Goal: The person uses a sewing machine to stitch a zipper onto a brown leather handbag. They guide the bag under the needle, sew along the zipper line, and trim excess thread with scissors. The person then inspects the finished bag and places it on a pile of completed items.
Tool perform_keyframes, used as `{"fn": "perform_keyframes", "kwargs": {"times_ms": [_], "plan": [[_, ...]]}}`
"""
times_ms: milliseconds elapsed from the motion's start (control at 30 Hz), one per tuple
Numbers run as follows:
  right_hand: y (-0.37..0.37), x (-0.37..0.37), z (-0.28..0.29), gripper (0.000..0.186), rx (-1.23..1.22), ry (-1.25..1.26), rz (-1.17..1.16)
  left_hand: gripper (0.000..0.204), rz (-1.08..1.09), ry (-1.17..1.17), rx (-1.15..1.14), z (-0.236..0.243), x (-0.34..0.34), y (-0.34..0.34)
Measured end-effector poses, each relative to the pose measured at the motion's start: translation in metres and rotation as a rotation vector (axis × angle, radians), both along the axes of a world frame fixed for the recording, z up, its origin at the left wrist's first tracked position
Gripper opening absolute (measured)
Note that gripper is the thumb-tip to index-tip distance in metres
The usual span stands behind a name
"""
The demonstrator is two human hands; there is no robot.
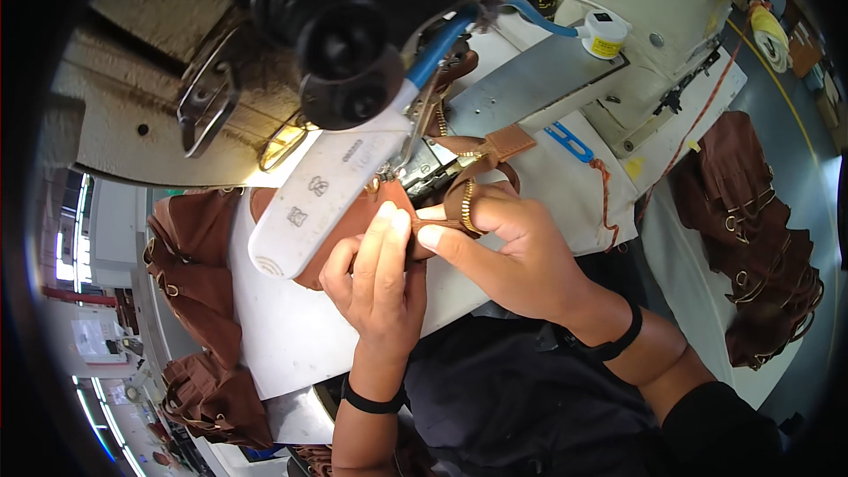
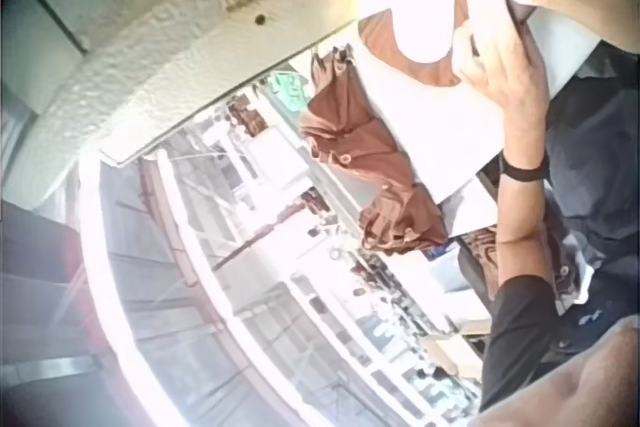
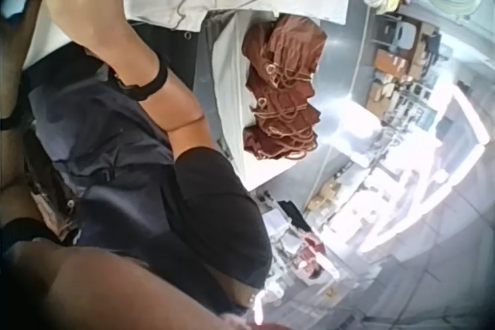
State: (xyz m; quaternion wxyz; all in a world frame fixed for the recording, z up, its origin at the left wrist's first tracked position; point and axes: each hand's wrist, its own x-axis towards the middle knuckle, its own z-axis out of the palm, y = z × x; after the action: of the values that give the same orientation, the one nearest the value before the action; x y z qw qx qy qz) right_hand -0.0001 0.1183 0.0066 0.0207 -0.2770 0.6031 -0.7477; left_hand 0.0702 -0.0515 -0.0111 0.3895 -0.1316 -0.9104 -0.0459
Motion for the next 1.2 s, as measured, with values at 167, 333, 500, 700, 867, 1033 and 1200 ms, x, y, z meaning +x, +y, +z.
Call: {"fn": "perform_keyframes", "kwargs": {"times_ms": [167,333,500,700,867,1033,1200], "plan": [[-0.002,-0.005,0.009,0.019,-0.039,-0.117,0.029,0.061,0.021,-0.011,0.074,0.006,-0.006,0.005],[-0.003,-0.009,0.013,0.022,-0.008,-0.131,0.038,0.064,0.002,-0.035,0.092,0.012,-0.008,0.0],[-0.003,-0.017,0.016,0.032,0.105,-0.257,0.064,0.064,0.005,-0.082,0.1,0.02,-0.012,-0.004],[-0.003,-0.024,0.015,0.031,0.164,-0.306,0.1,0.06,0.09,-0.047,-0.031,0.028,-0.01,0.005],[0.006,-0.029,0.025,0.034,0.139,-0.403,0.134,0.052,-0.025,-0.04,-0.107,0.043,-0.013,-0.008],[0.004,-0.031,0.027,0.033,0.221,-0.176,-0.011,0.049,-0.088,-0.077,-0.048,0.049,-0.018,-0.013],[-0.005,-0.025,0.033,0.031,0.348,0.035,-0.263,0.05,-0.094,-0.073,-0.02,0.05,-0.02,-0.014]]}}
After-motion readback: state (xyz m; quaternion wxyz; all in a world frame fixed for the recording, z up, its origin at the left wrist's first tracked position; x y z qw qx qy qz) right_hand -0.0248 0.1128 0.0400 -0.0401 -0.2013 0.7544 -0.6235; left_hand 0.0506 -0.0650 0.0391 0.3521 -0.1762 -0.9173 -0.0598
